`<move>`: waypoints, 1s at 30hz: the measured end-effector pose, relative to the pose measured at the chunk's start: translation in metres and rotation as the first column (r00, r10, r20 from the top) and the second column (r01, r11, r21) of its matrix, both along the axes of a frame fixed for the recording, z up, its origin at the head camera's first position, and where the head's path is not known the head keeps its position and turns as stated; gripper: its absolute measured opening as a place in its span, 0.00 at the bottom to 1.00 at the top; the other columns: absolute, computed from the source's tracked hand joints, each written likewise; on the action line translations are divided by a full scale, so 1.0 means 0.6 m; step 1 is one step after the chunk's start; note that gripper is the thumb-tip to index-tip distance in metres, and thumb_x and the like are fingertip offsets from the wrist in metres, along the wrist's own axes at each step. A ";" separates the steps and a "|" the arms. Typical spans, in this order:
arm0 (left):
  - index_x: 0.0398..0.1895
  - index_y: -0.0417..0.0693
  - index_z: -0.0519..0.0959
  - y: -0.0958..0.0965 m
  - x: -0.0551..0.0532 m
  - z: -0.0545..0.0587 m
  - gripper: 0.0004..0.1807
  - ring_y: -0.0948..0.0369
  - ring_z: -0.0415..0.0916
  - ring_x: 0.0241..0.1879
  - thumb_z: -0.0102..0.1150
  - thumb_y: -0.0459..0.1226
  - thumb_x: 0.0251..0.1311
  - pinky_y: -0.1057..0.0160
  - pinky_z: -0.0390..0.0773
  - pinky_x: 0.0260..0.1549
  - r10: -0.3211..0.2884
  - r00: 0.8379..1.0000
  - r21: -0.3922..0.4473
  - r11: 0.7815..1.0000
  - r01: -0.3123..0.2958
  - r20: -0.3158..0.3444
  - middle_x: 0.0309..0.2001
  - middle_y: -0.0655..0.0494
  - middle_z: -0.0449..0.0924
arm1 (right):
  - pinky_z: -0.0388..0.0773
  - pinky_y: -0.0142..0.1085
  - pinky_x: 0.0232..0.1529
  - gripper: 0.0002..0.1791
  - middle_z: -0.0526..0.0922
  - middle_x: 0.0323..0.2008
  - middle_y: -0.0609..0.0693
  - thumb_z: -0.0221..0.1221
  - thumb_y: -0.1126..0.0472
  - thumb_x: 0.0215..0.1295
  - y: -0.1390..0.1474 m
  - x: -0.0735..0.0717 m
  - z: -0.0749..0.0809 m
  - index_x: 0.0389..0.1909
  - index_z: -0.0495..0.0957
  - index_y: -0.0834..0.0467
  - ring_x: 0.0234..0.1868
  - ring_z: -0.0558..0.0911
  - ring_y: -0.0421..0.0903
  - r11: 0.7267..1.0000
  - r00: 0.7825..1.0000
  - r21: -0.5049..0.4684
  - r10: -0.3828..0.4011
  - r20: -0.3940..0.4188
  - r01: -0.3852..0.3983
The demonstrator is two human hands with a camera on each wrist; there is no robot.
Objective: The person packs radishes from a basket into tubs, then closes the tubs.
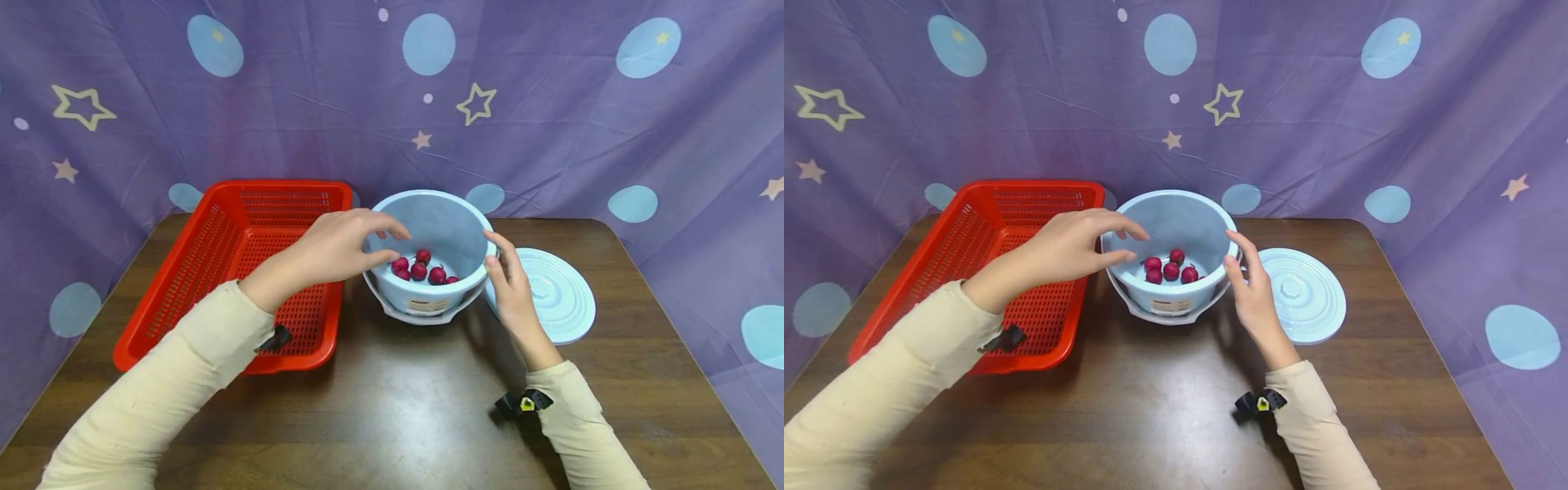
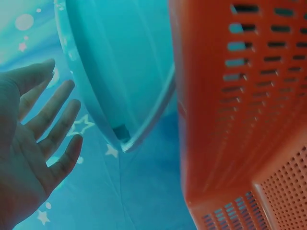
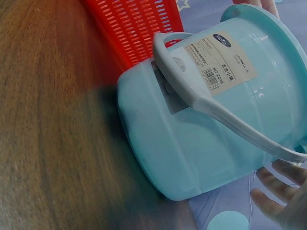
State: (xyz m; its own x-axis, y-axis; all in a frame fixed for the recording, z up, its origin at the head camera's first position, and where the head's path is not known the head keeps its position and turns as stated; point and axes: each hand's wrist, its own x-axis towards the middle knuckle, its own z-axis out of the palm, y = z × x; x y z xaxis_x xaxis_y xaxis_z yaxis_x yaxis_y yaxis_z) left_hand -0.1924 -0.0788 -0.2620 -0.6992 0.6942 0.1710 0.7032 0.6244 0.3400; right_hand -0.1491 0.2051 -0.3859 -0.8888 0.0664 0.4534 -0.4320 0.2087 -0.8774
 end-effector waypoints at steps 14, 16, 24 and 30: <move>0.51 0.59 0.82 0.048 0.118 0.009 0.14 0.69 0.74 0.43 0.66 0.41 0.63 0.65 0.75 0.41 -0.054 0.995 0.273 0.959 0.074 -0.079 0.46 0.67 0.80 | 0.71 0.37 0.54 0.26 0.72 0.65 0.61 0.43 0.56 0.80 0.049 0.013 0.039 0.75 0.58 0.55 0.59 0.75 0.45 0.994 0.998 0.109 0.021 0.055 -0.027; 0.50 0.57 0.82 0.059 0.136 0.000 0.13 0.68 0.75 0.44 0.66 0.38 0.63 0.66 0.74 0.43 -0.086 0.992 0.321 0.940 0.113 -0.097 0.46 0.66 0.80 | 0.71 0.33 0.51 0.25 0.73 0.63 0.59 0.43 0.58 0.80 0.064 0.017 0.044 0.74 0.60 0.56 0.56 0.77 0.42 0.992 0.999 0.121 0.011 0.041 -0.016; 0.54 0.56 0.81 0.116 0.183 -0.065 0.14 0.66 0.78 0.49 0.62 0.39 0.66 0.69 0.72 0.53 -0.180 0.984 0.370 0.914 0.168 -0.002 0.51 0.64 0.80 | 0.68 0.24 0.55 0.24 0.78 0.58 0.51 0.51 0.66 0.75 0.140 0.054 0.047 0.70 0.66 0.58 0.55 0.77 0.34 0.952 0.999 0.303 -0.040 0.015 0.034; 0.62 0.58 0.76 0.173 0.187 -0.140 0.20 0.69 0.73 0.55 0.60 0.44 0.68 0.69 0.70 0.55 -0.174 0.974 0.192 0.970 0.145 0.142 0.58 0.64 0.76 | 0.66 0.24 0.54 0.30 0.77 0.60 0.59 0.61 0.68 0.67 0.199 0.084 0.028 0.69 0.68 0.55 0.59 0.73 0.33 0.894 0.997 0.445 -0.073 0.025 0.054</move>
